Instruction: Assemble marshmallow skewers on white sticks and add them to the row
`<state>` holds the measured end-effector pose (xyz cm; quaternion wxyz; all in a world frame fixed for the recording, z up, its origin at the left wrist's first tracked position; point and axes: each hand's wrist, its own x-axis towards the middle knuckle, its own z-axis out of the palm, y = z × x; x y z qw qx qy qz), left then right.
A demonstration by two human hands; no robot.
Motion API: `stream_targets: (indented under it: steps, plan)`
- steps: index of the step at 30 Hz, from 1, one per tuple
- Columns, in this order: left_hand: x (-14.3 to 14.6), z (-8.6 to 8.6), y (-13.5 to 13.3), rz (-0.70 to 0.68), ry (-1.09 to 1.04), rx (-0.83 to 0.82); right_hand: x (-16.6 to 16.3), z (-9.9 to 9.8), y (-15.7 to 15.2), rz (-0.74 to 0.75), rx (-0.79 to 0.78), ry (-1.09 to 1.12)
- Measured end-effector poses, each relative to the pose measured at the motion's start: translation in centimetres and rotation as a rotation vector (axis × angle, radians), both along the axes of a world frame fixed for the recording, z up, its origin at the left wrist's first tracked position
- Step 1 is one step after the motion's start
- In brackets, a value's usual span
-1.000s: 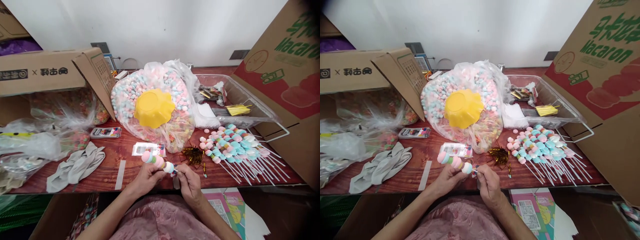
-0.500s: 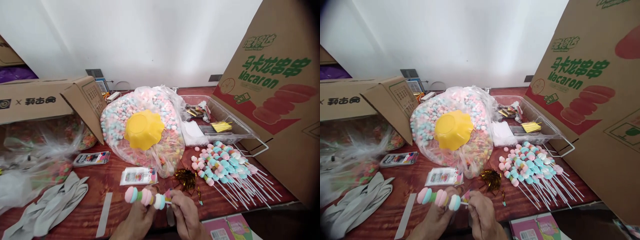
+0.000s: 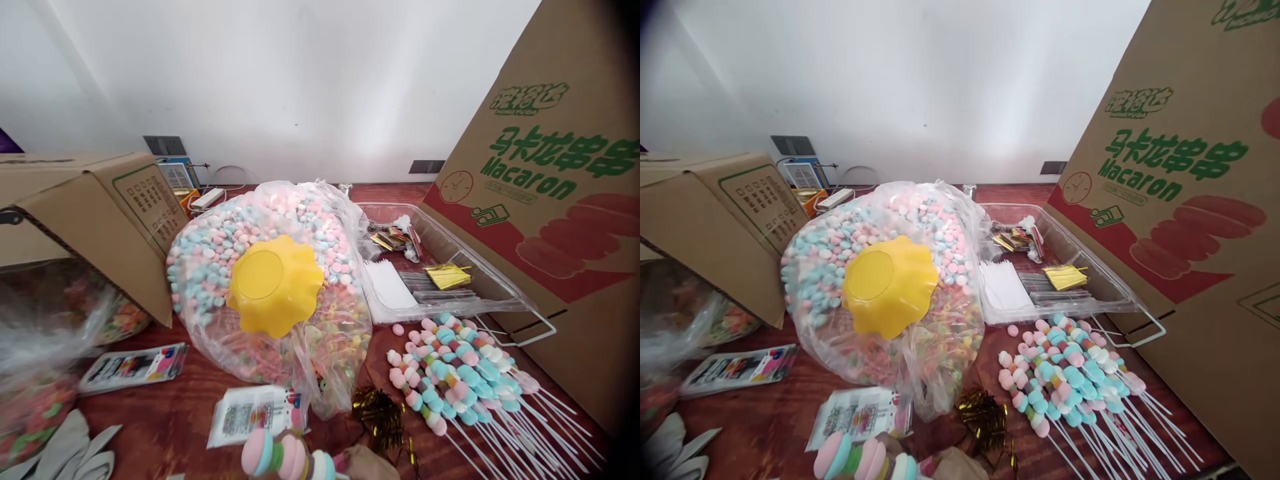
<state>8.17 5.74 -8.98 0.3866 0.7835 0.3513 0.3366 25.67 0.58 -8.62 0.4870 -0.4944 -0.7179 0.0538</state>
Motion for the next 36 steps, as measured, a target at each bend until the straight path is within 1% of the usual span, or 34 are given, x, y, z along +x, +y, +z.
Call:
stream_targets:
  steps: [2, 3, 5, 7, 10, 11, 12, 14, 15, 17, 19, 23, 27, 31, 34, 36]
  plan:
    - [0.9, -0.4, 0.8, -0.019, -0.061, -0.026, 0.1, -0.3, 0.7, 0.009, 0.011, -0.004]
    - [0.9, -0.4, 0.9, -0.021, -0.079, -0.048, 0.1, -0.3, 0.7, 0.007, 0.01, -0.003]
    - [-0.1, 0.2, 0.5, -0.005, -0.084, -0.1, -0.2, 0.1, -0.2, -0.002, -0.003, 0.008]
    - [-1.8, 1.4, -0.5, 0.036, -0.064, -0.151, -0.4, 1.1, -1.8, -0.032, -0.038, 0.056]
    - [-3.5, 3.9, -1.6, 0.099, -0.035, -0.178, 0.1, 3.2, -4.0, -0.099, -0.076, 0.164]
    - [-3.8, 4.7, -1.8, 0.097, -0.035, -0.16, 0.5, 3.8, -4.4, -0.135, -0.061, 0.201]
    - [-4.0, 5.3, -1.8, 0.098, -0.063, -0.132, 1.1, 4.3, -4.6, -0.179, -0.086, 0.22]
    - [-4.4, 6.1, -1.5, 0.104, -0.104, -0.098, 2.1, 4.9, -4.8, -0.253, -0.041, 0.267]
    - [-4.7, 6.2, -1.4, 0.115, -0.12, -0.077, 2.6, 5.0, -4.9, -0.264, -0.032, 0.261]
    - [-5.4, 6.4, -1.4, 0.138, -0.142, -0.034, 3.3, 5.1, -5.3, -0.257, -0.029, 0.203]
    - [-6.1, 6.4, -1.7, 0.168, -0.141, -0.002, 3.7, 5.2, -6.1, -0.216, -0.06, 0.105]
    - [-7.0, 6.5, -2.4, 0.212, -0.085, 0.024, 4.1, 5.6, -7.9, -0.171, -0.102, -0.028]
    - [-7.4, 6.6, -2.6, 0.231, -0.031, 0.077, 4.4, 5.9, -8.8, -0.145, -0.108, -0.112]
    - [-7.4, 6.2, -2.7, 0.168, -0.002, 0.231, 5.5, 5.4, -9.1, -0.064, -0.062, -0.216]
    - [-7.5, 5.7, -2.8, 0.116, 0.034, 0.381, 6.3, 5.0, -9.3, -0.01, 0.01, -0.343]
    - [-7.6, 5.5, -2.9, 0.081, 0.076, 0.447, 6.4, 5.0, -9.3, 0.003, 0.057, -0.394]
